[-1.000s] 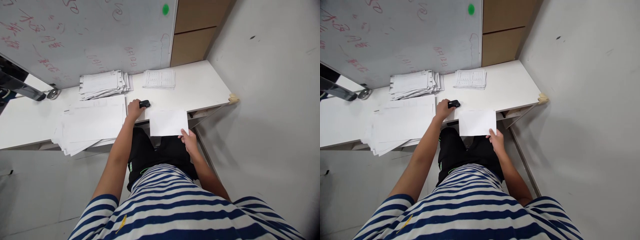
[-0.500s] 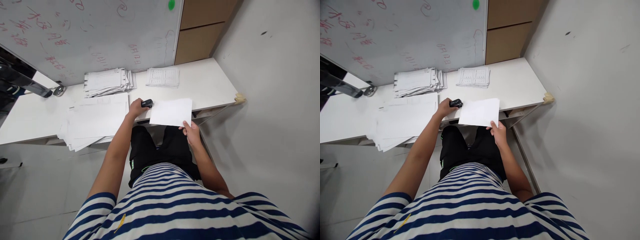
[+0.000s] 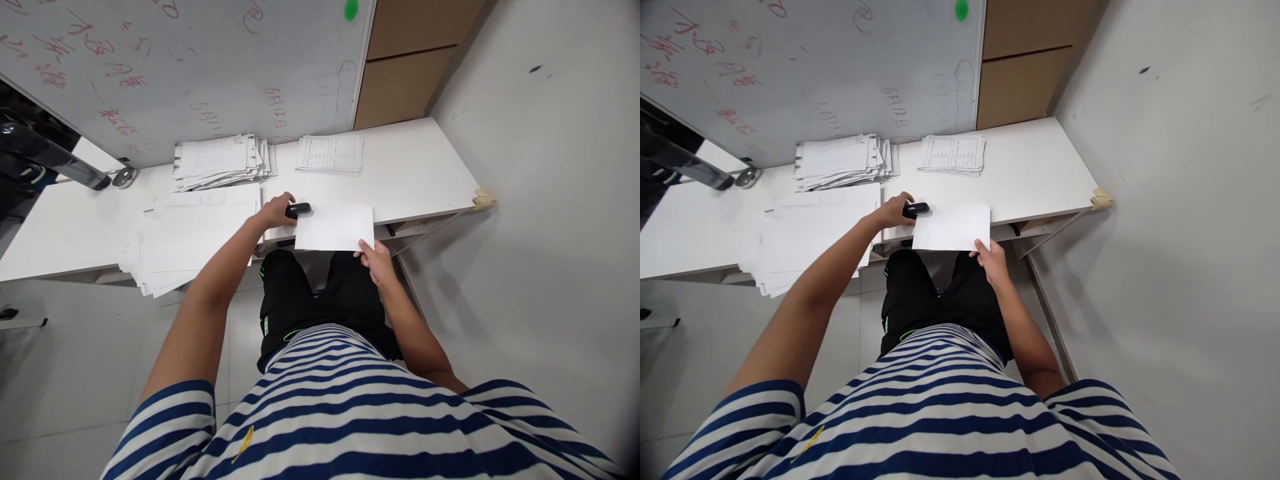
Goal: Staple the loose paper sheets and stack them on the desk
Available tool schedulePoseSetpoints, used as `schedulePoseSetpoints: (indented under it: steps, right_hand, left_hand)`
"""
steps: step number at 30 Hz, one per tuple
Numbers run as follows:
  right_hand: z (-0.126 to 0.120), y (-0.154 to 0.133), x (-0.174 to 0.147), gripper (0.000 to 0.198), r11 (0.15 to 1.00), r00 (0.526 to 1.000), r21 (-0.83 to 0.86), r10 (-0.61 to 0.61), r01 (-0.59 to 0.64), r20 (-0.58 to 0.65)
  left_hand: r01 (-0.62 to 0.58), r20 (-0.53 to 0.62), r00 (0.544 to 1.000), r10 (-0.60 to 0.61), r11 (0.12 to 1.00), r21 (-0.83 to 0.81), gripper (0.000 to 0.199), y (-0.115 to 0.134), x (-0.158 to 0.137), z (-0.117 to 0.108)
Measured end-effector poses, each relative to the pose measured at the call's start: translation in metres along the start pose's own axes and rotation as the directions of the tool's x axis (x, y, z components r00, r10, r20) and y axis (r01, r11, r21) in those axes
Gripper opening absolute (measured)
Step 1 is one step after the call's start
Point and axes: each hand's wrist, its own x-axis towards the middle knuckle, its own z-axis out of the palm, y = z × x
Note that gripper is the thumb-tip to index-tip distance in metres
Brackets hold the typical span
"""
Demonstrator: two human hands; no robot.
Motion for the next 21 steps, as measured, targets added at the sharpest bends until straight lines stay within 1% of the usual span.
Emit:
schedulePoseSetpoints:
  steps: [1, 2, 4, 6, 8, 9, 10, 13, 15, 17, 21]
  right_hand:
    - [0.000, 0.002, 0.000, 0.039, 1.000, 1.000, 0.004, 0.010, -0.010, -0.001]
    - [-0.001, 0.003, -0.001, 0.039, 1.000, 1.000, 0.006, 0.019, -0.019, 0.002]
    - [-0.002, 0.006, -0.002, 0.039, 0.999, 0.999, 0.009, 0.032, -0.032, 0.008]
    - [-0.003, 0.007, -0.003, 0.039, 0.999, 0.999, 0.015, 0.040, -0.040, 0.011]
    - [-0.004, 0.007, -0.003, 0.039, 0.999, 0.999, 0.021, 0.049, -0.049, 0.007]
    - [-0.004, 0.007, -0.003, 0.039, 0.998, 0.999, 0.023, 0.054, -0.054, 0.004]
    - [-0.005, 0.006, -0.004, 0.040, 0.998, 0.998, 0.023, 0.060, -0.060, 0.001]
    - [-0.006, 0.003, -0.004, 0.040, 0.997, 0.997, 0.016, 0.074, -0.074, 0.005]
    - [-0.008, 0.002, -0.005, 0.039, 0.997, 0.997, 0.004, 0.076, -0.076, 0.012]
    - [-0.009, 0.003, -0.005, 0.038, 0.997, 0.997, -0.010, 0.073, -0.073, 0.017]
    - [-0.010, 0.009, -0.005, 0.039, 0.996, 0.996, -0.026, 0.081, -0.080, 0.027]
  left_hand:
    - [-0.009, 0.033, 0.999, 0.009, 1.000, 0.009, 0.072, 0.001, 0.001, -0.007]
    - [0.001, 0.061, 0.998, -0.002, 1.000, 0.009, 0.074, 0.003, 0.002, -0.015]
    - [0.079, 0.104, 0.992, -0.074, 0.996, -0.039, 0.065, 0.008, 0.006, -0.027]
    - [0.156, 0.143, 0.981, -0.134, 0.975, -0.157, 0.052, 0.015, 0.011, -0.033]
    - [0.168, 0.169, 0.977, -0.128, 0.954, -0.248, 0.049, 0.022, 0.015, -0.033]
    - [0.155, 0.187, 0.976, -0.108, 0.955, -0.255, 0.050, 0.025, 0.017, -0.032]
    - [0.138, 0.213, 0.973, -0.087, 0.962, -0.236, 0.051, 0.027, 0.018, -0.031]
    - [0.095, 0.301, 0.952, -0.057, 0.989, -0.112, 0.054, 0.031, 0.020, -0.029]
    - [0.072, 0.333, 0.942, -0.049, 0.996, -0.057, 0.057, 0.030, 0.021, -0.030]
    - [0.056, 0.349, 0.936, -0.039, 0.998, -0.039, 0.058, 0.029, 0.021, -0.031]
    - [0.017, 0.355, 0.935, 0.007, 0.998, -0.064, 0.059, 0.024, 0.023, -0.031]
